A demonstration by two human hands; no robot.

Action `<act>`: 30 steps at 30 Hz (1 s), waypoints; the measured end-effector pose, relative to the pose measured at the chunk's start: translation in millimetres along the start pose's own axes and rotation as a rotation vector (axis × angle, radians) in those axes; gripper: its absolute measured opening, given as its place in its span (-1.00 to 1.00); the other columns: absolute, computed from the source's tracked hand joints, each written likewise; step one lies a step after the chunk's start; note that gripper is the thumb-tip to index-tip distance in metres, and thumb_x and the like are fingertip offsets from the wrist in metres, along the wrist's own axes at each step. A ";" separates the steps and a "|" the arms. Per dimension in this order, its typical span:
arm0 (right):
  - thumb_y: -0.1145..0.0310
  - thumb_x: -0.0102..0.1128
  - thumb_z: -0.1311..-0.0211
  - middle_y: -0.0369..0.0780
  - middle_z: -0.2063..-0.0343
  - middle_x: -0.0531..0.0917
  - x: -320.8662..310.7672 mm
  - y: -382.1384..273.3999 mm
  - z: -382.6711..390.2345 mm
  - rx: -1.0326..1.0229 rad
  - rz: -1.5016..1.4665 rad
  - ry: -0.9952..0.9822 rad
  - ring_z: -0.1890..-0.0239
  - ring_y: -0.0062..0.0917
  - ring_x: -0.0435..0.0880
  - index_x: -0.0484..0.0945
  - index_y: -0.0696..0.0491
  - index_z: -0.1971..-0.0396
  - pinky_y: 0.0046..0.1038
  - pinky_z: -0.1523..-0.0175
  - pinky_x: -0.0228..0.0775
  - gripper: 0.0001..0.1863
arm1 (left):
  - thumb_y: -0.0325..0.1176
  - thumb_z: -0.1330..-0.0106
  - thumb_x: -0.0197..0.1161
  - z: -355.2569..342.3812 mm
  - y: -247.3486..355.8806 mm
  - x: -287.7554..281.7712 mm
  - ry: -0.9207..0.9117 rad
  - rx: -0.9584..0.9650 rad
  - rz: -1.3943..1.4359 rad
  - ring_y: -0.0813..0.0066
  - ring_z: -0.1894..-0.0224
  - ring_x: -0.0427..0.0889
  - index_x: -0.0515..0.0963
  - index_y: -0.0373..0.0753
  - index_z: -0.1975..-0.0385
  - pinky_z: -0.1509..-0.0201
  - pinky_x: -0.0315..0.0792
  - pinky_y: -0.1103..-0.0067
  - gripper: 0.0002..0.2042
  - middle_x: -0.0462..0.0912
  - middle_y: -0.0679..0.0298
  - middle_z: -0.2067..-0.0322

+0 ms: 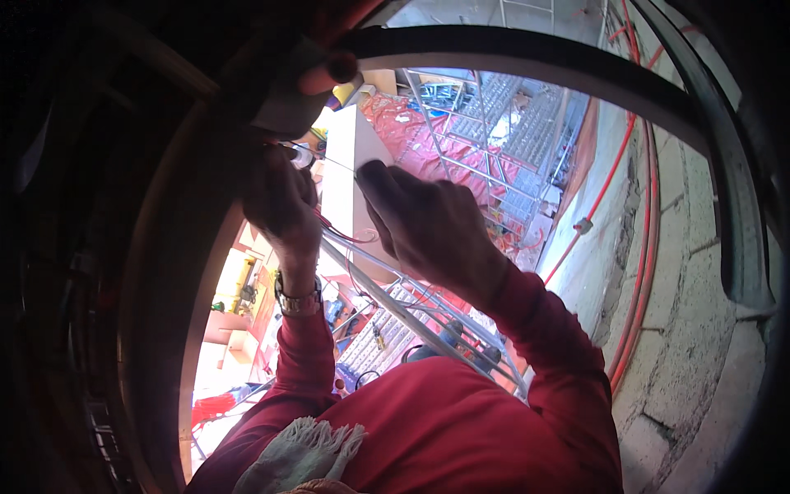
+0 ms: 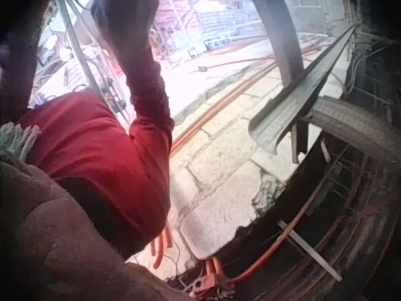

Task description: The person is stripping insulation from wires and connecting them inside a junction box on a ceiling using wire strippers and their hands.

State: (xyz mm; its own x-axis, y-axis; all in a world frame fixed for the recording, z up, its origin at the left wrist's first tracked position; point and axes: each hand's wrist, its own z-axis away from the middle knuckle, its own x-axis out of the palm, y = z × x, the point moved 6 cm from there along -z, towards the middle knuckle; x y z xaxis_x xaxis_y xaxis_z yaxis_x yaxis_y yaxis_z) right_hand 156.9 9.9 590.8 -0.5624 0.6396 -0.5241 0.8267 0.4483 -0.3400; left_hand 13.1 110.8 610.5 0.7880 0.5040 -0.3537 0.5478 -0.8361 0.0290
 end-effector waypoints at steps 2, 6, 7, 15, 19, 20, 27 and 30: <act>0.52 0.28 -0.29 -0.13 0.45 0.60 -1.2 0.7 -5.4 0.057 0.063 -0.054 0.50 -0.18 0.68 0.47 0.11 0.15 -0.25 0.49 0.48 -0.79 | -0.83 -0.16 0.13 -0.2 6.8 4.2 0.032 0.131 -0.097 0.44 0.56 0.47 0.56 -0.42 0.17 0.57 0.31 0.47 -0.73 0.55 0.18 0.33; 0.53 0.26 -0.28 -0.13 0.43 0.62 7.0 -12.3 -43.4 -0.076 0.002 0.067 0.52 -0.16 0.68 0.49 0.11 0.10 -0.28 0.52 0.46 -0.77 | -0.77 -0.27 0.13 -1.9 8.5 -0.8 -0.034 0.057 -0.002 0.50 0.53 0.49 0.54 -0.42 0.22 0.58 0.30 0.50 -0.83 0.57 0.19 0.30; 0.53 0.26 -0.28 -0.13 0.43 0.62 6.5 -13.7 -34.9 -0.089 -0.003 0.057 0.52 -0.16 0.68 0.49 0.11 0.10 -0.28 0.52 0.46 -0.77 | -0.77 -0.27 0.13 3.5 -3.4 -0.5 -0.062 -0.075 0.096 0.52 0.53 0.49 0.54 -0.42 0.21 0.59 0.30 0.50 -0.83 0.57 0.19 0.30; 0.45 0.30 -0.17 -0.14 0.48 0.60 6.0 -3.9 -39.2 -0.216 0.052 0.184 0.55 -0.22 0.66 0.46 0.13 0.04 -0.25 0.51 0.46 -0.64 | -0.55 -0.45 0.22 1.4 4.7 5.7 0.055 0.064 0.028 0.66 0.71 0.24 0.56 -0.35 0.20 0.65 0.11 0.60 -0.96 0.32 0.36 0.59; 0.47 0.29 -0.19 -0.15 0.48 0.60 7.1 -0.6 -16.7 -0.092 0.018 0.021 0.55 -0.22 0.67 0.45 0.12 0.06 -0.28 0.51 0.47 -0.67 | -0.63 -0.37 0.19 11.1 -10.7 1.7 -0.013 -0.180 0.237 0.51 0.59 0.38 0.56 -0.37 0.20 0.56 0.23 0.53 -0.92 0.42 0.27 0.49; 0.48 0.28 -0.20 -0.16 0.48 0.60 4.1 3.7 -7.7 -0.021 0.008 -0.017 0.54 -0.23 0.68 0.45 0.12 0.07 -0.29 0.52 0.47 -0.69 | -0.67 -0.30 0.19 10.1 -4.7 2.7 -0.011 -0.112 0.163 0.41 0.52 0.43 0.56 -0.38 0.19 0.51 0.29 0.48 -0.87 0.47 0.22 0.44; 0.51 0.26 -0.32 -0.07 0.42 0.62 11.6 -10.5 -44.9 -0.099 0.001 0.038 0.45 -0.12 0.69 0.48 0.12 0.16 -0.25 0.47 0.47 -0.83 | -0.77 -0.14 0.17 3.5 11.9 -0.8 0.060 0.152 -0.058 0.13 0.34 0.55 0.55 -0.41 0.14 0.33 0.43 0.31 -0.72 0.53 0.10 0.32; 0.48 0.25 -0.23 -0.13 0.45 0.63 9.2 1.4 -17.2 -0.058 0.042 -0.004 0.52 -0.23 0.71 0.48 0.12 0.07 -0.25 0.53 0.49 -0.72 | -0.75 -0.17 0.16 1.3 8.4 -3.6 0.015 0.109 -0.012 0.14 0.36 0.57 0.54 -0.42 0.16 0.33 0.46 0.33 -0.76 0.52 0.09 0.31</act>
State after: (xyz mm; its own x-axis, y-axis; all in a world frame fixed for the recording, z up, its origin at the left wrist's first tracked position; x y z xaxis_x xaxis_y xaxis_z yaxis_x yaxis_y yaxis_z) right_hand 152.6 27.1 599.0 -0.5267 0.6566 -0.5399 0.8473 0.4565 -0.2713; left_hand 14.4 101.7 610.8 0.7859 0.5168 -0.3395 0.5244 -0.8480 -0.0770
